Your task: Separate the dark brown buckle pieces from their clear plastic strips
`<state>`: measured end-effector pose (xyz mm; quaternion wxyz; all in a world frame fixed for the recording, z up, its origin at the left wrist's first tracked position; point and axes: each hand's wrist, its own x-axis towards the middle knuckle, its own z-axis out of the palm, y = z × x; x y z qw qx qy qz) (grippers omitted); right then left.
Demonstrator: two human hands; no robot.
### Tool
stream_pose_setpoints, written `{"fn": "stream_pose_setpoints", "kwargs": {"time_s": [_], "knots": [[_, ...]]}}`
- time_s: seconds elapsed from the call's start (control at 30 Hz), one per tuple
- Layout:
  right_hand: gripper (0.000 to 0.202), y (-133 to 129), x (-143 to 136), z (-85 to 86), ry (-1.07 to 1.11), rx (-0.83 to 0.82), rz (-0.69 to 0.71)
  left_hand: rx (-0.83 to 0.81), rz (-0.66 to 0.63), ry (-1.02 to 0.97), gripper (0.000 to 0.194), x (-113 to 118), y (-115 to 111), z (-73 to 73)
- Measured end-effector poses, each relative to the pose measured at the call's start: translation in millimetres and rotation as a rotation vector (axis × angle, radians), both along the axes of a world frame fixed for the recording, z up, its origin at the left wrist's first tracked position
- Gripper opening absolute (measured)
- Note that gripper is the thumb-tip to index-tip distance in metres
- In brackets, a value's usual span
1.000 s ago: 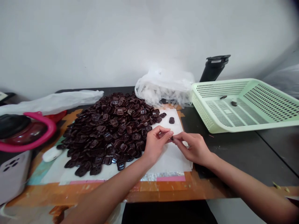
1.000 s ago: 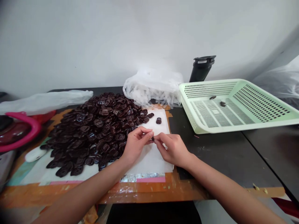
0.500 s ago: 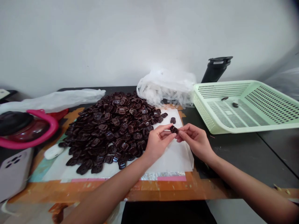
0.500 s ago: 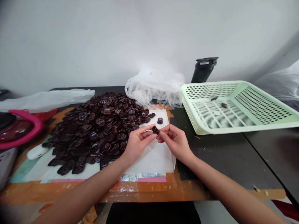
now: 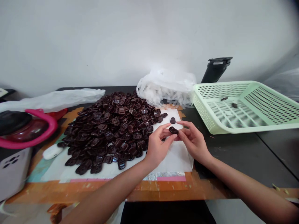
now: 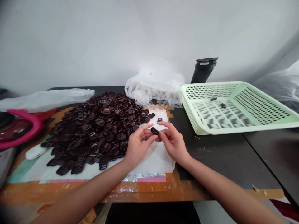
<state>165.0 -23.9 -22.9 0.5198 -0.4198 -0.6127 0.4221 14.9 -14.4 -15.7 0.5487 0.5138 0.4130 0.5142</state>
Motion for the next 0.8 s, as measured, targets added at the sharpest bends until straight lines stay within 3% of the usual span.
{"fn": "stream_pose_setpoints", "kwargs": {"time_s": [0.13,0.27,0.37,0.67,0.8], "knots": [[0.028,-1.0,-0.9,-0.1,-0.089,0.054,-0.01,0.062,0.027,0.059,0.023,-1.1,-3.6,0.9],[0.027,-1.7,-2.0,-1.9,-0.05,0.035,-0.022,0.25,0.102,0.249,0.009,-4.4,-2.6,1.2],[0.028,-1.5,-1.7,-3.7,-0.05,0.013,-0.017,0.334,0.132,0.302,0.008,-6.4,-1.0,2.3],[0.026,-4.2,-2.5,-1.6,-0.237,0.052,-0.037,0.366,0.109,0.372,0.008,-8.3,3.2,0.0],[0.031,-6.2,-4.0,-2.4,-0.358,0.126,-0.055,0.424,0.032,0.493,0.008,-14.5,11.6,1.4]]}}
